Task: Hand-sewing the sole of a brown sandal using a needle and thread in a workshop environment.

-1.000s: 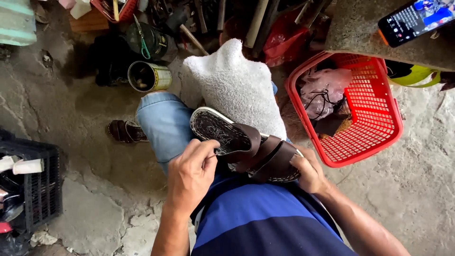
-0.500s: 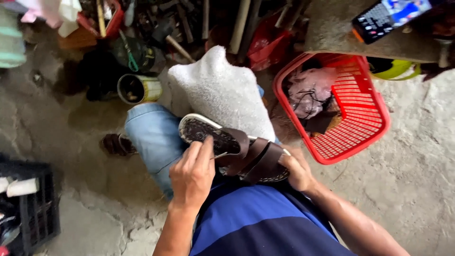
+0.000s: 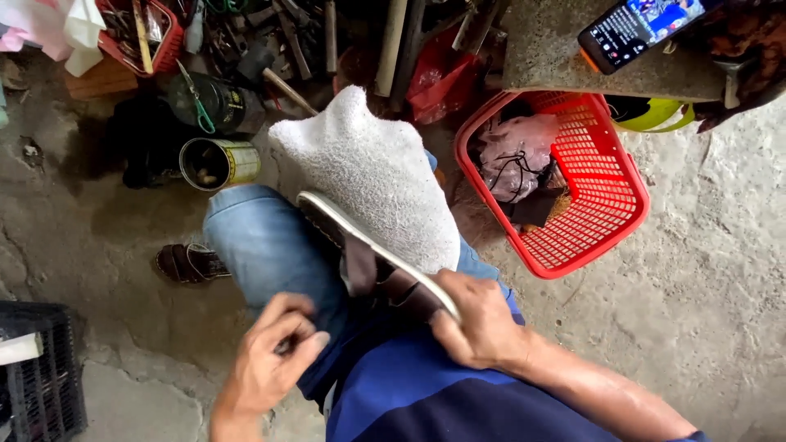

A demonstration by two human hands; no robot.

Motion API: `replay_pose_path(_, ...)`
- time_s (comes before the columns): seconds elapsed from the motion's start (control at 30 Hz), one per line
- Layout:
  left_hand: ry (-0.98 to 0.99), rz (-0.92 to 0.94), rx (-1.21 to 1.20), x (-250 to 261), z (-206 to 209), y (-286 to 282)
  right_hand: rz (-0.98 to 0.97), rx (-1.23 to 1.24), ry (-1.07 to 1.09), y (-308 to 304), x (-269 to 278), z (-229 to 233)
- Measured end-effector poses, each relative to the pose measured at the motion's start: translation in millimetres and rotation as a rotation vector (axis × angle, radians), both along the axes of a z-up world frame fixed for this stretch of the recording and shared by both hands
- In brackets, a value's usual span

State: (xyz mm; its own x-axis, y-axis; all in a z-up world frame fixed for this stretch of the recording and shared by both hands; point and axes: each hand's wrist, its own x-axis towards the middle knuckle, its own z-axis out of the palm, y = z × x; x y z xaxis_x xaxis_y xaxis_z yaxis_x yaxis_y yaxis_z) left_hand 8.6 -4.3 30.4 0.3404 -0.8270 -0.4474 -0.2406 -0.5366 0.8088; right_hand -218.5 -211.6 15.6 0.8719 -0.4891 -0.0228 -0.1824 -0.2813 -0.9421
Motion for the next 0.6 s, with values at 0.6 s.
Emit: replay_pose_path(0.6, -0.680, 0.320, 1.148, 89, -200, 413, 0.399, -0.082, 0.215, -15, 18, 19)
